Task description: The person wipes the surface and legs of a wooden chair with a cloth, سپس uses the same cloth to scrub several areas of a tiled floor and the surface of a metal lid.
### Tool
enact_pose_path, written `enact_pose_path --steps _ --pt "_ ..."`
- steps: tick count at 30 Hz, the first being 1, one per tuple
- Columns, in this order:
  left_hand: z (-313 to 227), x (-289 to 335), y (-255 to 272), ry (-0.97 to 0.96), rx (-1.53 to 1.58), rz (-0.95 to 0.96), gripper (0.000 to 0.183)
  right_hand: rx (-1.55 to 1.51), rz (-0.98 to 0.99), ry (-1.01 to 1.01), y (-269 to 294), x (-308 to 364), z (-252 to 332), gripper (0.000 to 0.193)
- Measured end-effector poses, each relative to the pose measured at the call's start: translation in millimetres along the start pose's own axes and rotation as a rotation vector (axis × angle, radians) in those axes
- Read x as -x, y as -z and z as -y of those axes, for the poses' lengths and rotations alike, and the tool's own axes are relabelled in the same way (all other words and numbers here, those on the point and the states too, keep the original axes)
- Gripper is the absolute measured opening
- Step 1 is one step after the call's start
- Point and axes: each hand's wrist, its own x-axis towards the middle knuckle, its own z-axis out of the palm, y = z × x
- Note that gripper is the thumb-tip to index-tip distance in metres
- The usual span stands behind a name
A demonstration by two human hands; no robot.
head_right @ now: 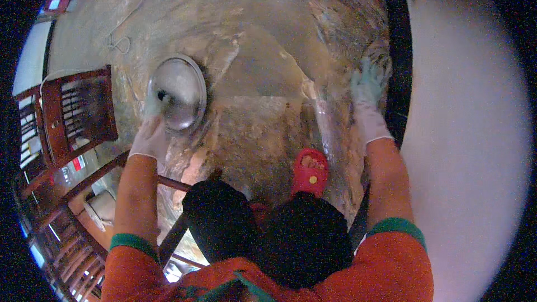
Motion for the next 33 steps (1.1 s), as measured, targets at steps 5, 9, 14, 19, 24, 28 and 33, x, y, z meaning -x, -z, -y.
enact_pose_path --steps 5,9,14,19,24,28,33 --pt "-53 -26 34 0.006 -0.132 0.067 0.025 0.083 0.419 0.109 35 61 148 0.033" --pt "-168 -24 35 -0.157 -0.184 0.161 0.023 -0.310 0.259 0.722 22 139 209 0.031" --pt "-206 -71 22 -0.407 -0.202 0.227 0.025 -0.812 0.456 0.832 40 136 228 0.027" --pt "-261 -71 31 -0.447 -0.268 0.123 0.029 -1.562 0.240 -0.053 85 117 160 0.030" --pt "-253 -76 51 -0.441 -0.281 0.136 0.029 -1.129 0.014 -0.360 95 131 51 0.037" --pt "-240 -69 60 -0.406 -0.254 0.196 0.029 -0.137 -0.162 -0.381 17 140 1 0.055" --pt "-193 -71 102 -0.270 -0.357 -0.009 0.032 -0.229 -0.063 -0.285 19 54 93 0.053"
